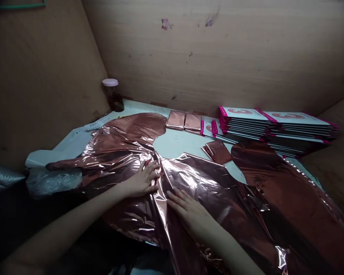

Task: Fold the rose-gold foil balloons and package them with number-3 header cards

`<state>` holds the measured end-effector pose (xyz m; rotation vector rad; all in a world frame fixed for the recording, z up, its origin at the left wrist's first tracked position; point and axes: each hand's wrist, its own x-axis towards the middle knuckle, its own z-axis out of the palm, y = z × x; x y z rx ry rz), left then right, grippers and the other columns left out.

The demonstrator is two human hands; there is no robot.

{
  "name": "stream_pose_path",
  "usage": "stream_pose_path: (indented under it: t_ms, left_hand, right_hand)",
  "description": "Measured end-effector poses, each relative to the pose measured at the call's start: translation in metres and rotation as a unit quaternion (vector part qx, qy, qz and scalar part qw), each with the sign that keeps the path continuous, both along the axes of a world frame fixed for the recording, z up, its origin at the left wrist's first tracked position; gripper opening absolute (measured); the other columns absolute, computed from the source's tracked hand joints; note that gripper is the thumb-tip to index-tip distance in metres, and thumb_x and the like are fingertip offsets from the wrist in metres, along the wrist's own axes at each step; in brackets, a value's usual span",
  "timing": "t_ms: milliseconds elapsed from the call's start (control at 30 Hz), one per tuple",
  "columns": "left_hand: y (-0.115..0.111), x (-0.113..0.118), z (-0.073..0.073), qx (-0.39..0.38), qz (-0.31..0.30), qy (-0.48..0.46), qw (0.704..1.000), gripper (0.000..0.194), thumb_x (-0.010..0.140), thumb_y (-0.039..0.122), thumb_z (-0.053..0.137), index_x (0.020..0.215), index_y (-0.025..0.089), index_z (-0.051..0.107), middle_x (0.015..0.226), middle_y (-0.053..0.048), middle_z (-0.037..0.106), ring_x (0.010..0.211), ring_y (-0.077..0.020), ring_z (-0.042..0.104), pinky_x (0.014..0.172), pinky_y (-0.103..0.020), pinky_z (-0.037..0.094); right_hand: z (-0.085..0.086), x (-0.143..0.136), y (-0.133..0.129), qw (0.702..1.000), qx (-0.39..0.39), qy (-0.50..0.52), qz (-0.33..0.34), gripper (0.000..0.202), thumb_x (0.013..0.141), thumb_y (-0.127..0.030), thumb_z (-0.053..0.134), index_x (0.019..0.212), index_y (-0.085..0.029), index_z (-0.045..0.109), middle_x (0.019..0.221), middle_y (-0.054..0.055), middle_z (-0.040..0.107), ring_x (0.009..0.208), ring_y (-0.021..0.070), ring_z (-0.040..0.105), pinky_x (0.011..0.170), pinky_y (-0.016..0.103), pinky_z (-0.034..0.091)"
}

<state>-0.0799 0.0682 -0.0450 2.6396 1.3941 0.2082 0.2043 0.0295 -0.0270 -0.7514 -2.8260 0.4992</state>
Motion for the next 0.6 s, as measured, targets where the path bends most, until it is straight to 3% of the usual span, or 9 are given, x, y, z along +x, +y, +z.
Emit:
stream_pose_path:
  t_ms: [100,167,267,333,433,500,600]
  left_hand:
    - [0.030,-0.003,0.008,0.022,-0.011,-0.007,1.000,0.039,0.094,0.039,0.055,0.125,0.017,0.057,0.145,-0.018,0.047,0.145,-0.0347,0.026,0.117,-0.067,0.011]
    - [0.026,-0.007,0.013,0.036,-0.012,-0.010,0.999,0.035,0.095,0.023,0.049,0.130,0.021,0.055,0.150,-0.013,0.043,0.147,-0.0318,0.024,0.117,-0.063,0.016]
    - [-0.016,-0.019,0.019,0.014,-0.099,-0.022,0.995,0.050,0.090,0.011,0.047,0.137,0.026,0.050,0.153,-0.006,0.043,0.146,-0.0236,0.029,0.119,-0.050,0.026]
    - [-0.055,-0.026,0.020,-0.027,-0.157,-0.029,0.987,0.068,0.081,0.018,0.057,0.146,0.021,0.038,0.156,-0.010,0.037,0.146,-0.0255,0.029,0.119,-0.048,0.026]
    - [-0.106,-0.031,0.013,0.000,-0.144,-0.027,0.989,0.086,0.070,0.030,0.070,0.148,0.017,0.036,0.160,-0.018,0.024,0.146,-0.0407,0.022,0.115,-0.062,0.027]
    - [-0.129,-0.027,0.004,0.084,-0.132,-0.046,0.987,0.070,0.076,0.022,0.068,0.141,0.009,0.045,0.151,-0.020,0.042,0.142,-0.0383,0.034,0.115,-0.056,0.031]
    - [-0.145,-0.018,-0.007,0.184,-0.142,-0.109,0.966,0.040,0.088,0.006,0.057,0.128,0.004,0.057,0.120,-0.011,0.071,0.121,-0.0236,0.060,0.112,-0.037,0.040]
  right_hand:
    - [0.000,-0.027,-0.007,0.998,-0.020,-0.038,0.040,0.071,0.097,-0.041,0.049,0.157,-0.023,0.016,0.162,0.006,0.015,0.150,0.0261,0.011,0.120,0.051,0.023]
    - [-0.002,-0.038,-0.013,0.998,-0.019,-0.042,0.044,0.086,0.091,-0.059,0.051,0.157,-0.022,0.012,0.163,0.007,0.007,0.150,0.0286,0.006,0.120,0.052,0.019]
    - [-0.005,-0.038,-0.021,0.999,-0.016,-0.029,0.040,0.100,0.083,-0.070,0.054,0.157,-0.017,0.013,0.163,0.010,0.004,0.150,0.0302,0.004,0.121,0.052,0.017]
    - [-0.003,-0.033,-0.026,0.998,-0.023,-0.017,0.054,0.104,0.079,-0.072,0.058,0.156,-0.014,0.019,0.163,0.012,0.005,0.150,0.0300,0.005,0.121,0.050,0.020]
    - [0.006,-0.025,-0.038,0.995,-0.032,-0.029,0.092,0.092,0.084,-0.054,0.062,0.155,-0.012,0.022,0.163,0.011,0.008,0.150,0.0264,0.010,0.120,0.044,0.025]
    - [0.007,-0.024,-0.047,0.994,-0.013,-0.043,0.103,0.083,0.085,-0.030,0.059,0.156,-0.012,0.019,0.162,0.010,0.013,0.149,0.0236,0.016,0.119,0.041,0.029]
    - [-0.008,-0.029,-0.059,0.994,0.070,-0.018,0.081,0.080,0.079,-0.007,0.050,0.154,-0.012,0.025,0.160,0.013,0.023,0.148,0.0264,0.022,0.115,0.043,0.035]
